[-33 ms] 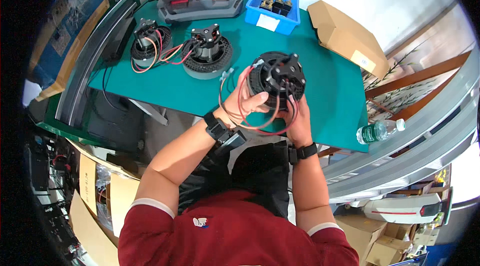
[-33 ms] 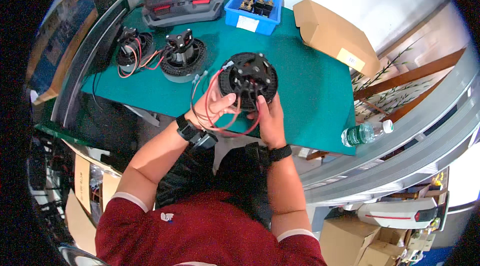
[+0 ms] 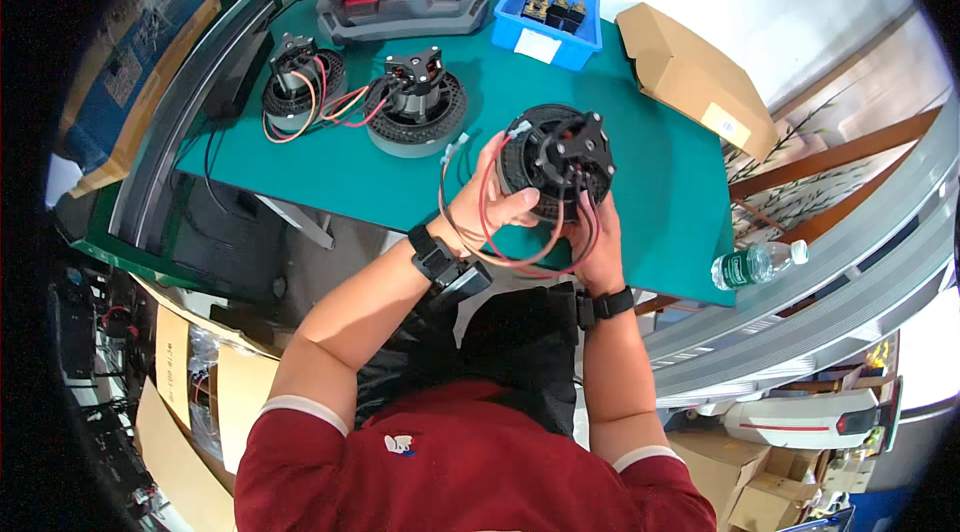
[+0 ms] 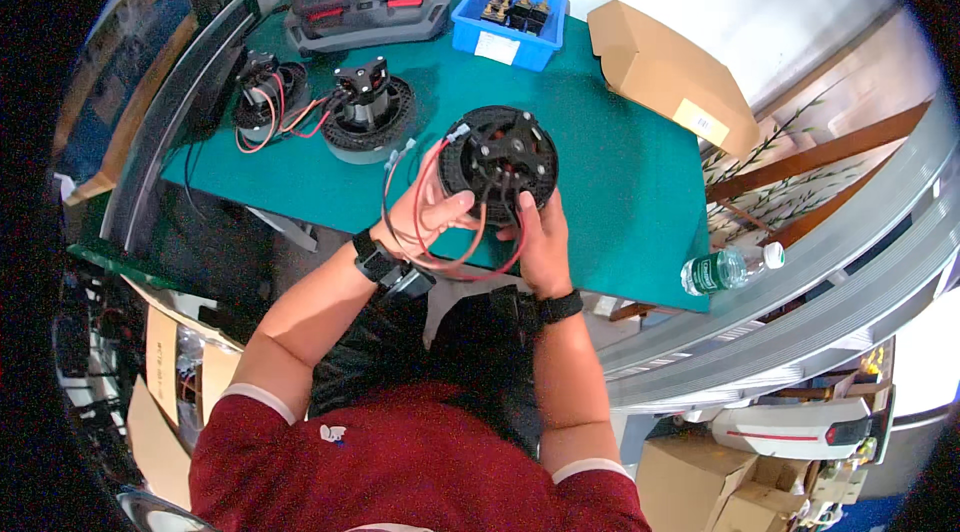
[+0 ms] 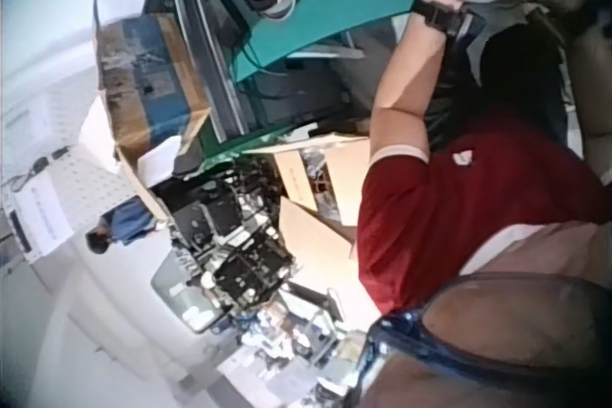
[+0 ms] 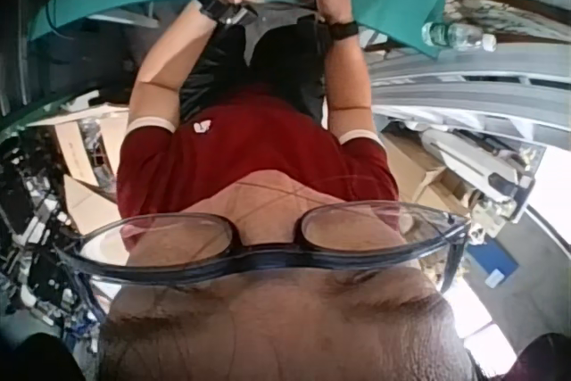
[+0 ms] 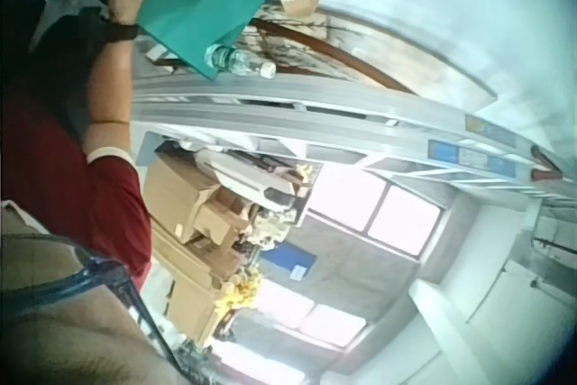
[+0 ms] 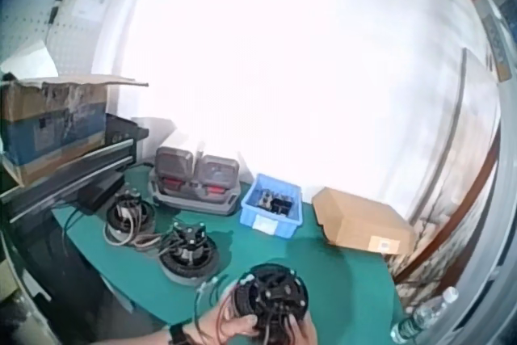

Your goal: Inspecting and checking the wires/connectors of multiple electric motors on a workbench.

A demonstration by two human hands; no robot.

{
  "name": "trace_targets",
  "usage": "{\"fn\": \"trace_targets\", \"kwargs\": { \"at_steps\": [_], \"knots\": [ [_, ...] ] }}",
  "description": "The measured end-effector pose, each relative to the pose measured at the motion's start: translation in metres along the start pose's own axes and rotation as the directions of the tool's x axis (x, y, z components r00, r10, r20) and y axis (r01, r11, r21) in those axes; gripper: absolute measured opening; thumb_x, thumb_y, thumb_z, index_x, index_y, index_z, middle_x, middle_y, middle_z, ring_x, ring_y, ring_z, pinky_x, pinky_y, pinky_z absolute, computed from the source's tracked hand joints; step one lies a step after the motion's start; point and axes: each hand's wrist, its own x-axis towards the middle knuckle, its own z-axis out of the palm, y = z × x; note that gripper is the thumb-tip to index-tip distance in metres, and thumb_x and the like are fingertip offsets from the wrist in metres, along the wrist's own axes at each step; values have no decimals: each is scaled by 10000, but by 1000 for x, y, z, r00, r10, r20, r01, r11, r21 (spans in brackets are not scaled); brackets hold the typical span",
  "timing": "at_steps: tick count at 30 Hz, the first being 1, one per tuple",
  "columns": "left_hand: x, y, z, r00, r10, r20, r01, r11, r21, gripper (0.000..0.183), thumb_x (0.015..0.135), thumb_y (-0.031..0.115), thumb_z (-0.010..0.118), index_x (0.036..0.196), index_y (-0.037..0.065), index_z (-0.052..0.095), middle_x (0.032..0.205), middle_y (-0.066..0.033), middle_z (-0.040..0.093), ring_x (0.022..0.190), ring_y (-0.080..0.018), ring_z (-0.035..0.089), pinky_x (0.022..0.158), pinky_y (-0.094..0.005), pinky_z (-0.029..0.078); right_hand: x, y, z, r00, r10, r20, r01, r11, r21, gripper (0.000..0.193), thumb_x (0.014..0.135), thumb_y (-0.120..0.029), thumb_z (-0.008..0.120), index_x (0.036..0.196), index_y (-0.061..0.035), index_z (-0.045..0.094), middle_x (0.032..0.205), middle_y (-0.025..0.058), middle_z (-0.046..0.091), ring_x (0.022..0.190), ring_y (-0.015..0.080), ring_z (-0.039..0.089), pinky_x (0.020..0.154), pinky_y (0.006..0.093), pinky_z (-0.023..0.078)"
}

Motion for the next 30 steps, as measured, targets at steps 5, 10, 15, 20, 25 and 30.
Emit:
{"fn": "trace_targets", "kwargs": {
  "at_steps": [5, 10, 15, 20, 25, 30],
  "knots": [
    [-5, 0, -4, 991, 103, 83, -118, 975, 191, 946, 750, 66, 678, 1381, 117, -24, 1283, -97, 370, 1018, -179, 503, 638, -283, 519, -2, 6, -7, 995, 57, -79, -53, 998, 41, 308, 943, -239, 392, 1208, -83, 416, 941, 65, 566, 639, 142, 556, 533, 250, 477],
    [-6, -3, -7, 995, 70, 69, -82, 979, 186, 879, 772, 52, 656, 1376, 102, 19, 1217, -81, 451, 958, -148, 526, 624, -270, 514, 1, 5, -14, 989, 119, -92, -111, 990, 86, 356, 943, -338, 345, 1100, -39, 461, 818, 82, 589, 559, 173, 543, 488, 278, 456],
    [-7, -5, -4, 995, 89, -46, -80, 981, 176, 723, 823, 321, 610, 1328, 48, 172, 864, -41, 569, 643, -90, 546, 572, -293, 525, -1, 4, -11, 988, 142, -67, -122, 962, 245, 329, 943, -321, 355, 1074, -52, 491, 840, 78, 602, 588, 159, 545, 482, 276, 445],
    [-7, -2, -10, 998, 19, -56, -20, 1000, -15, 810, 794, 678, 330, 1299, 56, 216, 838, -73, 590, 581, -119, 562, 548, -307, 531, -2, 13, -19, 993, 93, -67, -85, 989, 117, 372, 930, -340, 365, 1172, -76, 466, 956, 33, 590, 668, 114, 569, 445, 209, 414],
    [-8, 3, -5, 997, -36, -64, 32, 998, -55, 881, 760, 737, 308, 1308, 53, 216, 951, -103, 601, 593, -136, 598, 537, -276, 530, 0, 9, -14, 970, 211, -120, -157, 922, 355, 299, 947, -304, 324, 1077, -99, 497, 851, 36, 615, 600, 156, 544, 436, 259, 346],
    [-8, 2, -10, 1000, 13, -7, -12, 999, 47, 777, 791, 540, 531, 1321, 62, 224, 1042, -87, 579, 677, -127, 618, 522, -250, 525, 2, 45, -42, 980, 167, -107, -154, 981, 114, 345, 936, -347, 320, 1091, -103, 509, 871, 30, 620, 652, 142, 555, 486, 264, 365]
  ]
}}
